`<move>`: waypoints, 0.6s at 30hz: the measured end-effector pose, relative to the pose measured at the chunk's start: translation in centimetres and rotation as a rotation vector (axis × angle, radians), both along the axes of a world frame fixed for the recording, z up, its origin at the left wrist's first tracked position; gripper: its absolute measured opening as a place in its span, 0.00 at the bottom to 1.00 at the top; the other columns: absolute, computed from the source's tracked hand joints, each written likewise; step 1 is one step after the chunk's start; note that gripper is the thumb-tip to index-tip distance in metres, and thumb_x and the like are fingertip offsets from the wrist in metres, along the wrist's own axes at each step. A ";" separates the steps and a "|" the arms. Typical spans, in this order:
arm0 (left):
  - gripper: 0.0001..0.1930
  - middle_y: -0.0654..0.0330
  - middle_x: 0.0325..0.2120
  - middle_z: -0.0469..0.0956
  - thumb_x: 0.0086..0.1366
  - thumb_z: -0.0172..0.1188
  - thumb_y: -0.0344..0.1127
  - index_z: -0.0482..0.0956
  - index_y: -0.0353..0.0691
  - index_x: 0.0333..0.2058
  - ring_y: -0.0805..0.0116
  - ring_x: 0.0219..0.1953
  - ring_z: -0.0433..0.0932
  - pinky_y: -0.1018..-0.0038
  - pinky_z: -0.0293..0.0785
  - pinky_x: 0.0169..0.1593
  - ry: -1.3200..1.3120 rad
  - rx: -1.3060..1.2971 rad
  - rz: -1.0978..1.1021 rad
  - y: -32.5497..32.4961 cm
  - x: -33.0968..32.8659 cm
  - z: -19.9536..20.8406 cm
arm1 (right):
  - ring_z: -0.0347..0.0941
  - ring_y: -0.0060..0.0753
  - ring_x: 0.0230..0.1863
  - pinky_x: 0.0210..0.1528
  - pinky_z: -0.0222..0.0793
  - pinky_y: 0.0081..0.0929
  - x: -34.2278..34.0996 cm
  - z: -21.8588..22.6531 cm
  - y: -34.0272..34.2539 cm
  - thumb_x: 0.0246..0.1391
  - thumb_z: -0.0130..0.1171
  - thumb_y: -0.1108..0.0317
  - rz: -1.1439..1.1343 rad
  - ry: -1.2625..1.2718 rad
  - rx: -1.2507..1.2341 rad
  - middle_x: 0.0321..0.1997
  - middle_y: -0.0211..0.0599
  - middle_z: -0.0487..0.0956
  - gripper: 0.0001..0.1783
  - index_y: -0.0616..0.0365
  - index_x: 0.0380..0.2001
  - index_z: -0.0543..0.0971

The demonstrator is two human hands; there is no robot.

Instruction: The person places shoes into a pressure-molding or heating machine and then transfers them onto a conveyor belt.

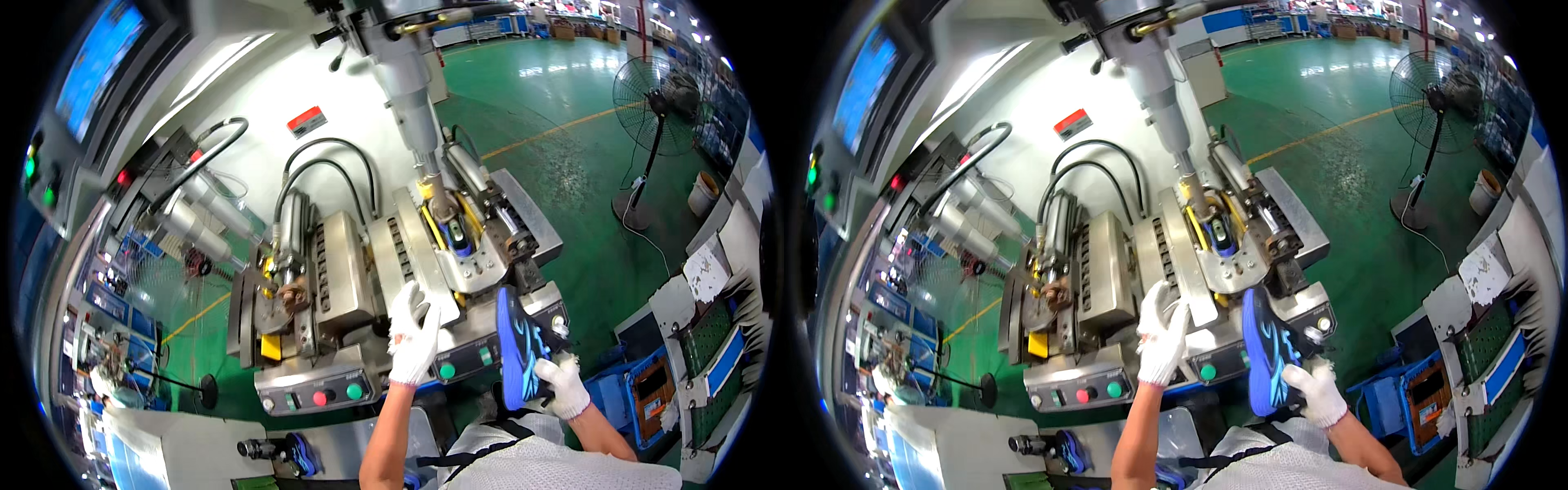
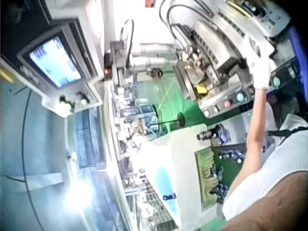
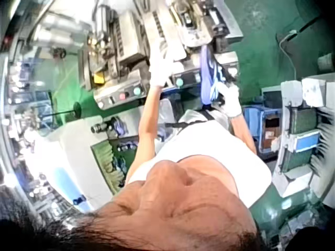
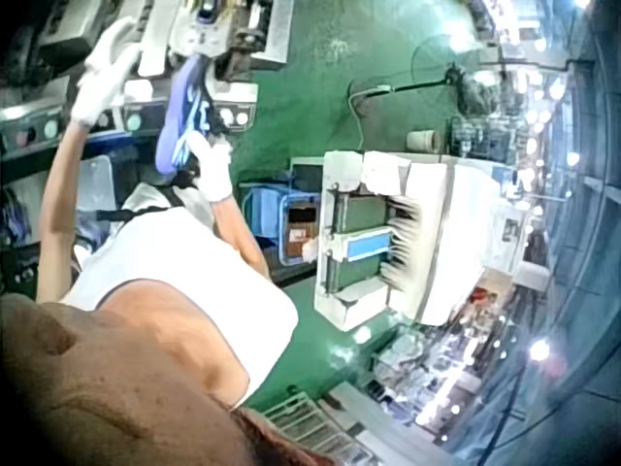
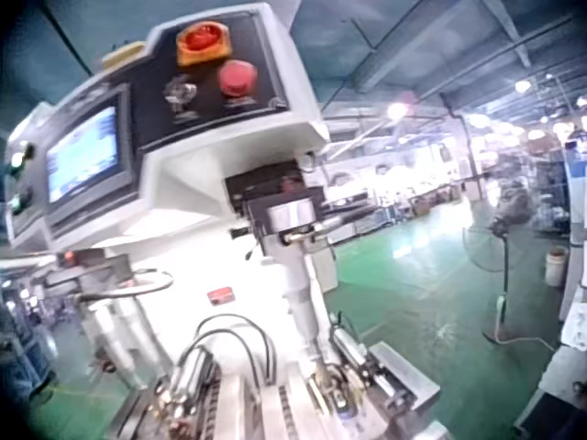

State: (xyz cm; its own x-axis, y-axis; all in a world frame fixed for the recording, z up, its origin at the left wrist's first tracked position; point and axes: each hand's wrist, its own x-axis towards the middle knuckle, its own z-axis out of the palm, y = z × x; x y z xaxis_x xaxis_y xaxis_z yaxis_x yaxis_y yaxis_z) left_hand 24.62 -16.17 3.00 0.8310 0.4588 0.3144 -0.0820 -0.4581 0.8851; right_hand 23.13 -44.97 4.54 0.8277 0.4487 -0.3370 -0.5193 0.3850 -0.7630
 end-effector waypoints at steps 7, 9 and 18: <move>0.41 0.34 0.64 0.67 0.66 0.61 0.54 0.60 0.30 0.67 0.42 0.68 0.66 0.58 0.65 0.67 0.461 0.035 0.140 1.4 23.9 -6.2 | 0.82 0.32 0.40 0.40 0.82 0.32 1.4 -7.5 -6.1 0.53 0.59 0.61 -0.182 -0.313 -0.596 0.40 0.39 0.82 0.21 0.69 0.45 0.77; 0.40 0.32 0.61 0.69 0.63 0.63 0.53 0.64 0.30 0.64 0.39 0.65 0.68 0.55 0.67 0.65 0.533 0.042 0.190 2.0 28.6 -8.5 | 0.83 0.35 0.42 0.43 0.82 0.31 1.8 -6.2 -7.5 0.53 0.58 0.64 -0.085 -0.428 -0.687 0.42 0.42 0.84 0.20 0.70 0.43 0.78; 0.28 0.51 0.37 0.86 0.55 0.71 0.43 0.81 0.27 0.49 0.61 0.38 0.85 0.66 0.80 0.46 0.595 -0.192 0.200 9.2 31.4 -8.2 | 0.62 0.32 0.26 0.28 0.57 0.36 6.1 -6.7 -4.9 0.47 0.71 0.63 0.000 -1.200 -1.262 0.27 0.32 0.67 0.15 0.54 0.35 0.77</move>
